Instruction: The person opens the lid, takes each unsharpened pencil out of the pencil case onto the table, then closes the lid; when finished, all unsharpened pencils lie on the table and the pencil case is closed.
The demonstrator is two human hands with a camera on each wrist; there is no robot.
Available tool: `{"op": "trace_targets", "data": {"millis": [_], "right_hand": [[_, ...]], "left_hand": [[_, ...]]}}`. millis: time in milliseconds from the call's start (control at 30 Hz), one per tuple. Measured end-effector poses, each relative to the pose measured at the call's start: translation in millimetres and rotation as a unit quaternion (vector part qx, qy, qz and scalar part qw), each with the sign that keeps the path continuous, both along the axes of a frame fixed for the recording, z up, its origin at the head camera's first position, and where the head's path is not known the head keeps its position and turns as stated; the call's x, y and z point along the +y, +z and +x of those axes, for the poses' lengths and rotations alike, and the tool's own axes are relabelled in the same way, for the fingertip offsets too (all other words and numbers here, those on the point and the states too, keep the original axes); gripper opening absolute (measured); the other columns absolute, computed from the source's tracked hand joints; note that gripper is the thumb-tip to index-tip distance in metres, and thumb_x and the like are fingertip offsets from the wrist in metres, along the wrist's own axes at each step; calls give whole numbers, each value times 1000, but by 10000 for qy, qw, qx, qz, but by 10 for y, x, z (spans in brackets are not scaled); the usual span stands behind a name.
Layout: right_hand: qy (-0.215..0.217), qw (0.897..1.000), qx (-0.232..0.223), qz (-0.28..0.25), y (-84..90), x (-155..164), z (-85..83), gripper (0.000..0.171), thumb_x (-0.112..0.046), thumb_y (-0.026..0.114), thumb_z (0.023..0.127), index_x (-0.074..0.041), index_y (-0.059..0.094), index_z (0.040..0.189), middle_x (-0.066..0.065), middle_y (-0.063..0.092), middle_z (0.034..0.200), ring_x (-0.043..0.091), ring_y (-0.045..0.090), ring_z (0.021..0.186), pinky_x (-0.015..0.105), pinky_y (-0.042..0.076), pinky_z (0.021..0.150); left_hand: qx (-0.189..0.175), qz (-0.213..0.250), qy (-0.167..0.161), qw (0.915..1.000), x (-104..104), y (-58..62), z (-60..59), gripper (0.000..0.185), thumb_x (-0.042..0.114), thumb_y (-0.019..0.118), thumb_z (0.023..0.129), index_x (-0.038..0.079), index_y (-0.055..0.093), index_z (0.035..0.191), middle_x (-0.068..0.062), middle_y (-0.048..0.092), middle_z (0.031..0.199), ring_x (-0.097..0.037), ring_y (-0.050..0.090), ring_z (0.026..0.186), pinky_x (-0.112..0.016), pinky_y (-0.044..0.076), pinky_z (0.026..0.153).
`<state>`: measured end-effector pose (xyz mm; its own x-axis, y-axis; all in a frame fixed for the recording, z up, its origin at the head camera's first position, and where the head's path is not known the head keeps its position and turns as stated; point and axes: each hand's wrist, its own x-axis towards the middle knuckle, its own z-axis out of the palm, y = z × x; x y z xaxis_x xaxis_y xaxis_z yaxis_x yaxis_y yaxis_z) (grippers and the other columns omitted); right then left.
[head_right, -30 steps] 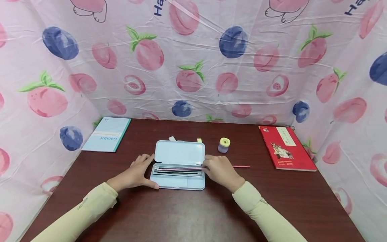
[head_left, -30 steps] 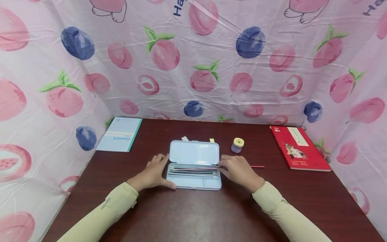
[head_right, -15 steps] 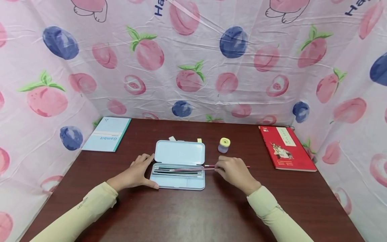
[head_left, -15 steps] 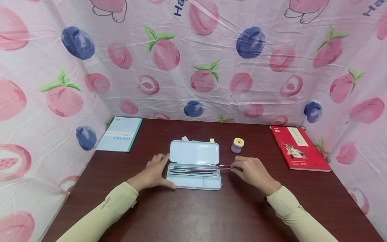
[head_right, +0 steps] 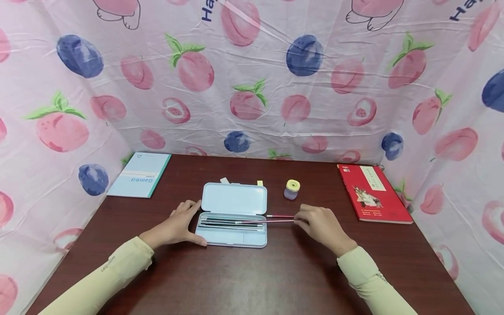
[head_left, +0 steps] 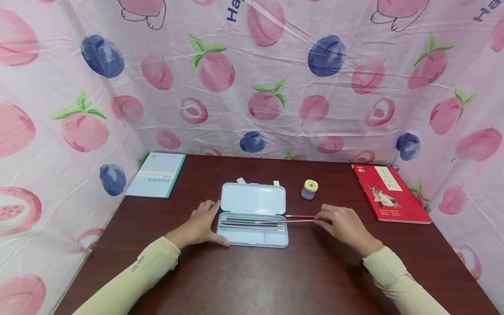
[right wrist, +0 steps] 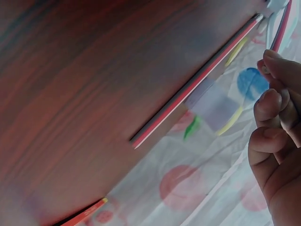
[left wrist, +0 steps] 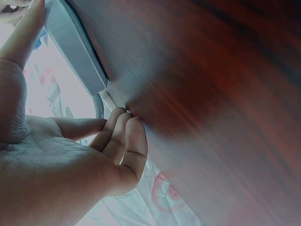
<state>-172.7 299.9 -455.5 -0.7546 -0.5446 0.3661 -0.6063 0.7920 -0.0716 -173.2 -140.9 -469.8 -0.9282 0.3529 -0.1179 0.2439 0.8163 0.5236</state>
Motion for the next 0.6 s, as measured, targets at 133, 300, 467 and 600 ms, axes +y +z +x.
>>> {"op": "trace_targets", "data": {"millis": [133, 300, 467, 600], "right_hand": [[-16, 10000, 4, -27, -28, 111, 1, 23, -16, 98, 75, -19, 84, 93, -12, 69, 84, 5, 69, 74, 32, 61, 71], [-42, 10000, 6, -53, -49, 258, 11, 24, -14, 98, 74, -20, 85, 93, -13, 69, 84, 5, 69, 74, 32, 61, 70], [-164, 9998, -29, -74, -41, 391, 37, 25, -14, 98, 74, -21, 85, 95, -14, 69, 84, 5, 70, 75, 33, 62, 71], [-213, 9997, -55, -115, -42, 484, 59, 26, -14, 98, 74, -22, 85, 95, -16, 69, 84, 4, 69, 75, 33, 62, 72]], "left_hand": [[-17, 25, 14, 10000, 1, -2, 7, 138, 60, 98, 65, -2, 28, 167, -21, 45, 154, -32, 42, 137, -56, 40, 115], [-31, 19, 10, 10000, 0, -3, 6, 137, 60, 98, 65, -1, 29, 167, -20, 45, 154, -32, 42, 136, -54, 40, 115], [-16, 27, 13, 10000, -5, 4, 4, 137, 60, 98, 65, -1, 29, 167, -20, 45, 154, -32, 42, 136, -54, 40, 114], [-30, 15, 1, 10000, -5, -3, 6, 137, 61, 98, 66, -1, 28, 167, -20, 45, 154, -32, 42, 136, -54, 40, 114]]}}
